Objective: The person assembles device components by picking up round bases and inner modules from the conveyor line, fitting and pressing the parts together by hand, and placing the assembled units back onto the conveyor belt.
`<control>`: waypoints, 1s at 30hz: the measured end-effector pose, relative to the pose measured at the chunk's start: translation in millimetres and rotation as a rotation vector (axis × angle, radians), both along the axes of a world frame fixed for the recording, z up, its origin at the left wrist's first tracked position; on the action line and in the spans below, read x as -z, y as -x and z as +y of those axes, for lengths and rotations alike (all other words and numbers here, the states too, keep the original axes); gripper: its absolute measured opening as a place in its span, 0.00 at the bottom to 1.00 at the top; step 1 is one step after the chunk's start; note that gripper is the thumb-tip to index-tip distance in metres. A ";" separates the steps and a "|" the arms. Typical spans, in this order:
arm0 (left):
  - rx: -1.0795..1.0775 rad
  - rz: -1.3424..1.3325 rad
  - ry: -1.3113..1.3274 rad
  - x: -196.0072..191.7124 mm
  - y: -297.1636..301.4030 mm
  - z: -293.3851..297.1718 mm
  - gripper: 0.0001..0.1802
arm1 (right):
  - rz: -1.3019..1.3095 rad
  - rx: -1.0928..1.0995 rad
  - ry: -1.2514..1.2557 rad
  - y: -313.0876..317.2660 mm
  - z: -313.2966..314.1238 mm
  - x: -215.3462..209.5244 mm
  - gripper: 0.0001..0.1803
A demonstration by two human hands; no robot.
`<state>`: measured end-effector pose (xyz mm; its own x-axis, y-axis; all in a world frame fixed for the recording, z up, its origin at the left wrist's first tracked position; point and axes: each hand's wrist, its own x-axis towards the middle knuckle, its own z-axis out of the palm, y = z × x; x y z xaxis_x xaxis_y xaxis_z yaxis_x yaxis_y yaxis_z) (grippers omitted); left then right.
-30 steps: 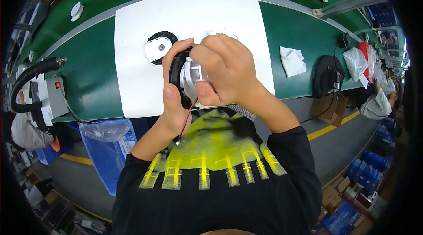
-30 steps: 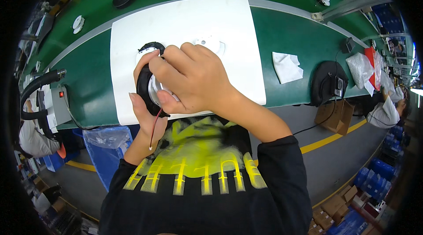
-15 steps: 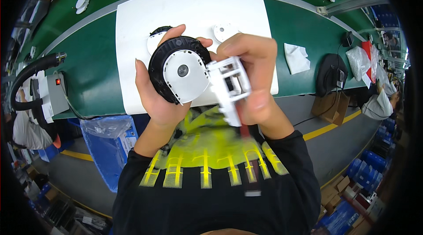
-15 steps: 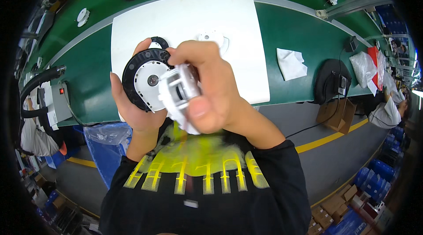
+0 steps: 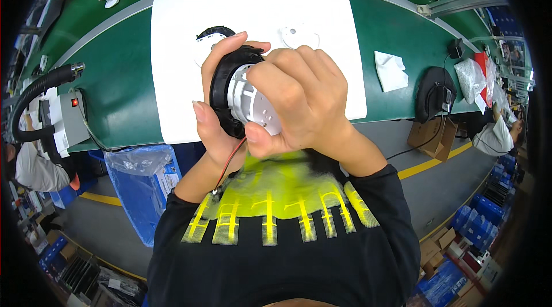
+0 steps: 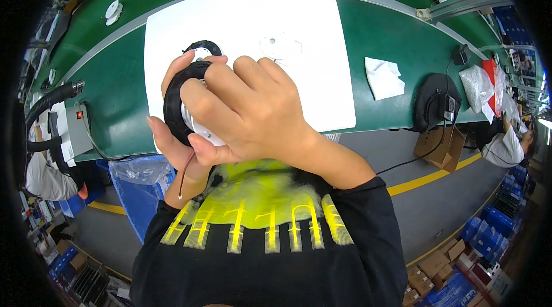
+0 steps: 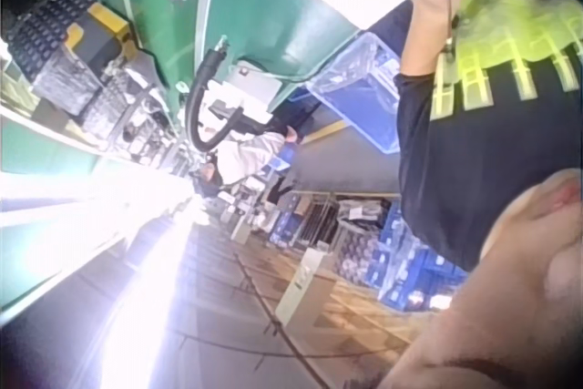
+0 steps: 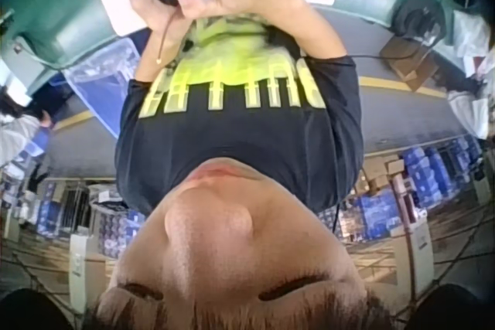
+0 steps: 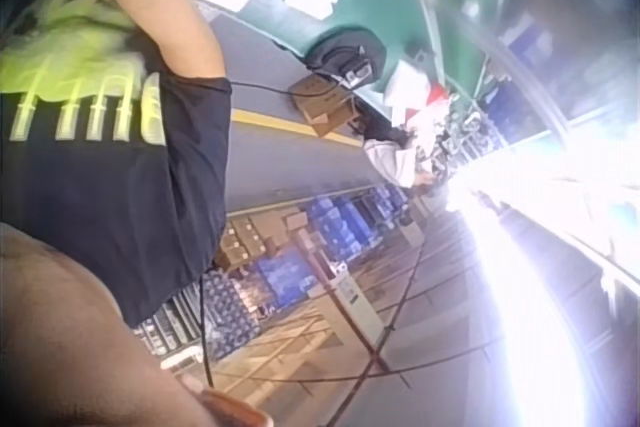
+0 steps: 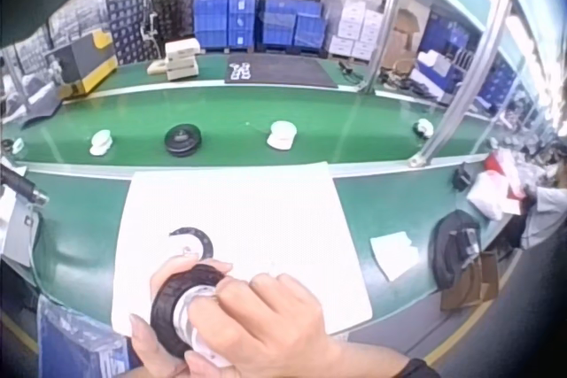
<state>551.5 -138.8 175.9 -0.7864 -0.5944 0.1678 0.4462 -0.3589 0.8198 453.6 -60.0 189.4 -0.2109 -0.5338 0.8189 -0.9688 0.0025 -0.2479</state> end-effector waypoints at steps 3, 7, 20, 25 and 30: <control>0.108 0.116 -0.177 0.7 -1.7 -7.5 0.47 | -0.073 -0.072 0.027 4.2 1.5 2.5 0.24; 0.310 0.270 -0.585 -3.0 -2.7 -17.0 0.46 | -0.442 -0.409 0.087 14.5 13.3 -2.5 0.28; 0.237 0.174 -0.404 -2.4 -3.4 -13.3 0.45 | -0.349 -0.256 0.074 15.2 12.2 0.4 0.27; 0.084 0.033 -0.119 -9.5 -6.6 -2.4 0.44 | -0.159 -0.167 0.079 5.5 2.1 4.7 0.27; 0.024 -0.028 0.011 -4.1 -6.5 -3.8 0.47 | -0.139 -0.100 0.030 0.0 1.6 0.5 0.26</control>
<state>558.0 -142.6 180.0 -0.8051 -0.5734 0.1517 0.4142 -0.3605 0.8358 453.7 -58.4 188.8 -0.2698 -0.5336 0.8016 -0.9203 -0.1021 -0.3777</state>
